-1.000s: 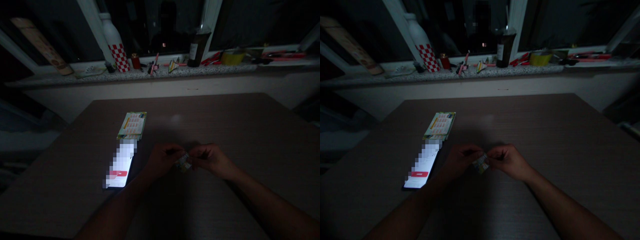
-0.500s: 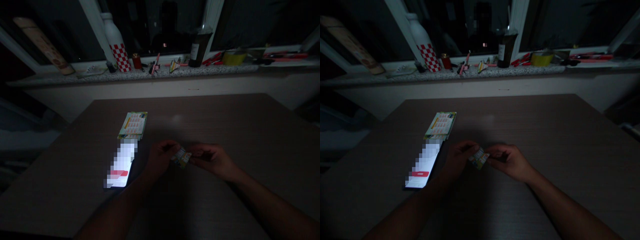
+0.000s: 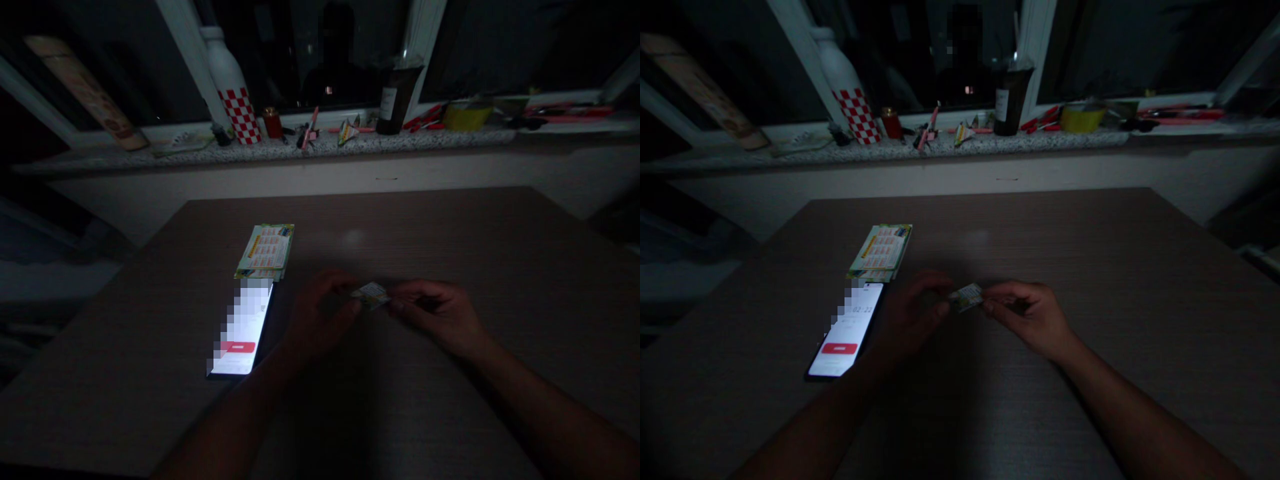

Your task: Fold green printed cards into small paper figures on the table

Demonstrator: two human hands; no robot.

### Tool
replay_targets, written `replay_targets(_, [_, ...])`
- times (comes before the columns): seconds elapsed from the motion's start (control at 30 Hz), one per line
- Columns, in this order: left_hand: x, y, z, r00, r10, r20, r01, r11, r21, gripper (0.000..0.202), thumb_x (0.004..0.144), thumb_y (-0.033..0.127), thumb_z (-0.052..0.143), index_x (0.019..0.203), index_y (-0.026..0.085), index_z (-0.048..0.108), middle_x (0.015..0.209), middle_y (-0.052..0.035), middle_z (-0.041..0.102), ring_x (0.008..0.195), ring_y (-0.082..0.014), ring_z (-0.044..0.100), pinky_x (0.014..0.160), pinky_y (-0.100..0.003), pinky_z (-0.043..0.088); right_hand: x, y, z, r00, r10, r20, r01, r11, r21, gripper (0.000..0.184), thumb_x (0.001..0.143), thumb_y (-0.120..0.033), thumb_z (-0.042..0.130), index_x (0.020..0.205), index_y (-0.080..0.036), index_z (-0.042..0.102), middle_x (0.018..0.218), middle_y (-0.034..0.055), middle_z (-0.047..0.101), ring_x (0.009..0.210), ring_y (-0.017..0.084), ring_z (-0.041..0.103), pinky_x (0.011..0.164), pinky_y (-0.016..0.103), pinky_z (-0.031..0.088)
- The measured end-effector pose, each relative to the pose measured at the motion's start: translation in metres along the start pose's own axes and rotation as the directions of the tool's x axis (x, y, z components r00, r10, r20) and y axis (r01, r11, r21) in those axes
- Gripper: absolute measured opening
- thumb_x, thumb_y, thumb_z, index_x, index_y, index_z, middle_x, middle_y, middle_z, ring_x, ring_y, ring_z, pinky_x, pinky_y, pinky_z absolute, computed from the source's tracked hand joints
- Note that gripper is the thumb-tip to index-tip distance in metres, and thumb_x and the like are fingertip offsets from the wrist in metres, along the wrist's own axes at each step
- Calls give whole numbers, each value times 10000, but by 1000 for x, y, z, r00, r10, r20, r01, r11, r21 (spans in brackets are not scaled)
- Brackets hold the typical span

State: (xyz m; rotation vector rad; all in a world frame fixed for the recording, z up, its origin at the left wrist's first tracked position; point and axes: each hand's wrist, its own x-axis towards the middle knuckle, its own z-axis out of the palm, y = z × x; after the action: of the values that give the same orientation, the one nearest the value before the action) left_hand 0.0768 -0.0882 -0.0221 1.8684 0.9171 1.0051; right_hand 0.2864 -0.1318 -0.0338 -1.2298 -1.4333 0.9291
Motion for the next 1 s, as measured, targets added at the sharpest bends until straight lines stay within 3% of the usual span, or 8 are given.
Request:
replay_targets(0.1, [-3, 4, -1, 980, 197, 11, -196, 966, 170, 239, 743, 257, 651, 975, 203, 638, 1012, -68, 632, 941, -203, 584, 840, -329, 458, -1, -2, 0, 997, -72, -39, 68, 993, -97, 114, 751, -288, 687, 829, -211, 720, 753, 35, 741, 641, 173, 677, 597, 289, 562])
replay_targets(0.23, [-2, 2, 1, 950, 310, 33, -307, 916, 259, 108, 785, 206, 606, 879, 194, 658, 887, -61, 641, 820, -168, 598, 735, -290, 476, -2, -3, 0, 987, -159, -17, 153, 968, -201, 83, 758, -254, 678, 819, -213, 718, 761, 28, 742, 655, 172, 683, 622, 282, 559])
replay_targets(0.43, [-1, 1, 2, 956, 291, 30, -290, 928, 233, 84, 779, 188, 603, 831, 193, 669, 846, -62, 641, 785, -163, 596, 707, -283, 475, -1, -1, 0, 970, -242, 23, 238, 927, -292, 65, 785, -243, 650, 820, -204, 688, 697, 27, 707, 609, 163, 653, 560, 276, 522])
replay_targets(0.63, [-3, 3, 5, 955, 290, 64, -297, 921, 251, 45, 774, 186, 593, 769, 187, 638, 802, -47, 648, 731, -148, 595, 667, -260, 466, -3, -5, 1, 885, -459, 83, 460, 828, -321, 172, 740, -144, 663, 897, -211, 641, 798, 52, 618, 734, 182, 601, 615, 310, 496])
replay_targets(0.87, [-2, -7, 15, 866, 486, 119, -499, 822, 276, 40, 786, 185, 562, 785, 165, 597, 761, -33, 622, 703, -130, 579, 635, -238, 467, -3, -8, 9, 783, -601, 161, 617, 716, -327, 199, 697, -94, 641, 855, -209, 602, 765, 33, 557, 687, 171, 539, 584, 316, 458])
replay_targets(1.0, [-2, -9, 18, 831, 529, 172, -556, 785, 273, 74, 804, 231, 587, 781, 161, 593, 759, -33, 617, 725, -132, 570, 647, -238, 461, 0, -8, 12, 762, -618, 193, 643, 689, -334, 182, 678, -79, 636, 810, -192, 580, 725, 31, 546, 666, 170, 514, 583, 326, 439])
